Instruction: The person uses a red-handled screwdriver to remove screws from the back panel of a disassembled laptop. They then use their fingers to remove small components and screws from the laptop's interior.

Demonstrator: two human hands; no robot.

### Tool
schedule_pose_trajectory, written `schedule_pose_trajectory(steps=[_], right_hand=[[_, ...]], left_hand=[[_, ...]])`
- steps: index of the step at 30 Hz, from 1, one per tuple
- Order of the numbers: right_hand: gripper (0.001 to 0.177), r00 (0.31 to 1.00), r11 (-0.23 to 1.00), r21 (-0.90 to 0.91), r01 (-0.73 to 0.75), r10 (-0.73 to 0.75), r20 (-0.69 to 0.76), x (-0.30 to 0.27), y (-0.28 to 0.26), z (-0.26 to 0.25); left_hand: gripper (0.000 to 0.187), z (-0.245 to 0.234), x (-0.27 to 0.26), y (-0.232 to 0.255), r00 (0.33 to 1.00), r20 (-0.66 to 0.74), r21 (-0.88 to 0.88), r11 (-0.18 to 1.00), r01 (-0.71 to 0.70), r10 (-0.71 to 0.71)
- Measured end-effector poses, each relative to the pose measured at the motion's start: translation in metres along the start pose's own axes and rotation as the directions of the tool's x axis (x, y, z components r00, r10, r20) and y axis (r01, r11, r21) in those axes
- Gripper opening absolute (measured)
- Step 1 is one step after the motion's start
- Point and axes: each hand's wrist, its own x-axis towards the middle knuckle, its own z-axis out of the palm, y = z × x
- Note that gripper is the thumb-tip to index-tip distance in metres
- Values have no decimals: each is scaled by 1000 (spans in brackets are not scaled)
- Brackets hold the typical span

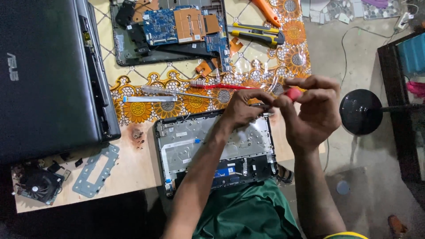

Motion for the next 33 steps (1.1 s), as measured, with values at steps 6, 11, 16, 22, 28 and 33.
schedule_pose_trajectory(steps=[6, 11, 16, 22, 28, 33], right_hand=[[28, 970, 973, -19, -232, 230, -79, -33, 37, -13], [30, 956, 937, -209, -279, 291, 31, -32, 42, -18], [23, 974, 933, -305, -188, 218, 66, -38, 49, -16], [14, 959, 944, -204, -261, 278, 58, -39, 47, -25], [26, 938, 940, -147, -308, 326, 115, -45, 50, -32], [15, 953, 943, -157, -293, 301, 31, -53, 57, -20]], left_hand=[[13, -6, 7, -14, 957, -98, 105, 959, -263, 273], [14, 1, 6, -20, 963, -102, 167, 959, -231, 250], [8, 2, 7, -21, 953, -81, 137, 950, -281, 293], [18, -5, 1, -9, 983, -16, 79, 980, -182, 183], [16, -5, -3, 1, 993, 39, 162, 980, -119, 114], [24, 1, 1, -11, 990, -27, 226, 966, -129, 139]])
